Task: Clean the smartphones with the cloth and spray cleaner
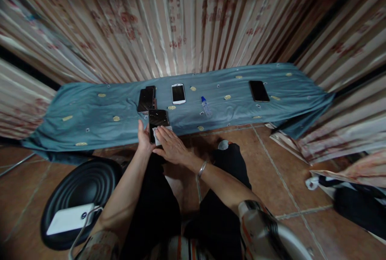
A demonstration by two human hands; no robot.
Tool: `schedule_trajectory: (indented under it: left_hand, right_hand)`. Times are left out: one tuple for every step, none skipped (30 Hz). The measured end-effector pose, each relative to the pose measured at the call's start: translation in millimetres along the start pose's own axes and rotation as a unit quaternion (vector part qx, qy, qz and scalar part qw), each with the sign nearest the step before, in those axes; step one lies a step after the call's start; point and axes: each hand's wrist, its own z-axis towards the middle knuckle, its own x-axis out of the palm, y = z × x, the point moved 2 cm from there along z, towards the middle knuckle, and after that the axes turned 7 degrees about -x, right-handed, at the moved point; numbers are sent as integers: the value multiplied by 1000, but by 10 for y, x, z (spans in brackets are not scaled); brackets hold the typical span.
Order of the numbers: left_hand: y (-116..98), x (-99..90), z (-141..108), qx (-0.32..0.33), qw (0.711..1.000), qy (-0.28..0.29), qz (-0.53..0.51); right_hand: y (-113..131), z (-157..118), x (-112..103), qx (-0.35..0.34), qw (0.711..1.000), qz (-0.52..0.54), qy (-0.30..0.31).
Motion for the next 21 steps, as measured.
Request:
schedule_trajectory:
  left_hand:
    - [2,-3,10,0,1000,1,2]
    - [6,-6,23,1,1000,-1,4]
    - [11,-10,41,1,1000,-2,5]
    - [17,-13,61,0,1000,-4,5]
    - [24,-15,83,-3,1000,-4,6]
    - [30,-13,107,-6,1000,-3,6]
    - [37,-10,128,-8,1000,-1,6]
    - [42,-5,147,-10,1000,1,6]
    - [47,1,161,-11,1000,1,5]
    - [50,8,169,-12,1000,-1,4]
    - [53,16,172,-11,1000,-3,3]
    - [54,24,169,-11,1000,-6,2]
    - [55,33,163,-10,1000,-6,1]
    - [56,42,156,-7,1000,-4,1]
    - [57,50,149,-5,1000,-1,1]
    - [60,57,145,-4,1000,4,1]
    - [65,62,146,-4,1000,10,2]
    - [71,65,151,-5,1000,17,4]
    - [79,66,161,-5,1000,22,6]
    - [87,64,175,-5,1000,26,9]
    - [94,60,190,-4,1000,28,13]
  right_hand:
    - [-2,-1,4,-1,1000,-1,0]
    - [-4,-1,9,-1,1000,-2,2]
    - [-8,0,15,0,1000,-2,5]
    - [-14,2,20,4,1000,-3,10]
    - [-22,4,24,10,1000,-3,15]
    - [-31,6,27,15,1000,-2,18]
    - [-40,7,27,19,1000,-1,20]
    - [-47,6,26,22,1000,0,19]
    - [-53,4,22,22,1000,0,17]
    - [-57,1,18,21,1000,1,15]
    - [-61,-2,12,20,1000,1,13]
    - [-66,-4,7,20,1000,2,12]
    - [-75,-4,2,20,1000,3,12]
    - [-88,0,-2,21,1000,4,13]
    - [-107,7,-5,23,1000,5,14]
    - [-132,17,-7,27,1000,7,15]
    - [-163,32,-7,33,999,9,15]
    - [-197,49,-6,40,999,12,15]
    - [-234,69,-3,48,999,14,14]
    - [-269,90,2,56,998,15,13]
    - [-298,109,8,63,998,15,12]
